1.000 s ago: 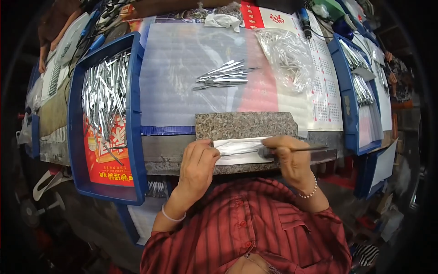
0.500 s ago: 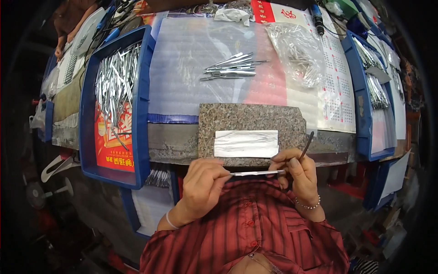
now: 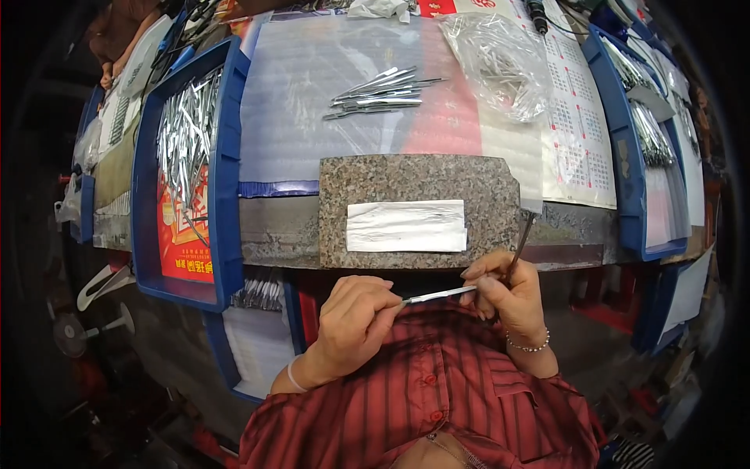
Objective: Manually assembling small metal pins into components at an industrial workbench.
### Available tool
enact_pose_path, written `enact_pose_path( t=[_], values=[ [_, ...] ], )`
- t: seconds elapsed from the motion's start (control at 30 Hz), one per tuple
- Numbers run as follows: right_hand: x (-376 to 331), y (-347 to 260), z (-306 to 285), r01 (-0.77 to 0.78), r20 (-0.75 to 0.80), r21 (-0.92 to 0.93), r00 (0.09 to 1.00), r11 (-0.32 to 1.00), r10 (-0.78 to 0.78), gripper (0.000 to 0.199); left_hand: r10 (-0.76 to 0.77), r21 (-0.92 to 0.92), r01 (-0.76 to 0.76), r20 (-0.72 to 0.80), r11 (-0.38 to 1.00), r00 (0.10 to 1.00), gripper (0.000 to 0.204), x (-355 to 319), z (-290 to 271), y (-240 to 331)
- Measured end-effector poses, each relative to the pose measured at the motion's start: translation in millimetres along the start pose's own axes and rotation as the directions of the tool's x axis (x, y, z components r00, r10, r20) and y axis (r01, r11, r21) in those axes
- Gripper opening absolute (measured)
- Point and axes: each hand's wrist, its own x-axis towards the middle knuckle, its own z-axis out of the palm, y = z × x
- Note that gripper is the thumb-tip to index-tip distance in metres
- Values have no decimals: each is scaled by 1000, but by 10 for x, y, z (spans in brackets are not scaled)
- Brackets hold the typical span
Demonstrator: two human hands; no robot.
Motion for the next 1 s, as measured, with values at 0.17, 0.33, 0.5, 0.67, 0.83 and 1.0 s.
enact_pose_path(
  t=[0.17,0.33,0.5,0.67,0.83,1.0],
  values=[
    [-26,46,22,-22,-34,-106,999,994,19,12,-24,-14,24,0,1000,1000,19,-60,30,11],
    [-42,53,28,-35,-58,-128,998,991,28,11,-80,-77,82,27,994,996,17,-97,46,13],
    [-37,78,65,-12,-50,-227,999,974,1,12,-151,-134,161,86,978,985,17,-138,18,3],
    [-33,68,143,40,-17,-317,999,947,-47,12,-202,-192,226,138,955,970,15,-198,-39,-54],
    [10,58,293,206,170,-533,976,821,-135,9,-420,-338,581,442,740,793,11,-305,-138,-74],
    [67,250,422,274,326,-579,941,768,-90,10,-402,-346,587,476,732,782,15,-705,-217,-260]
  ],
)
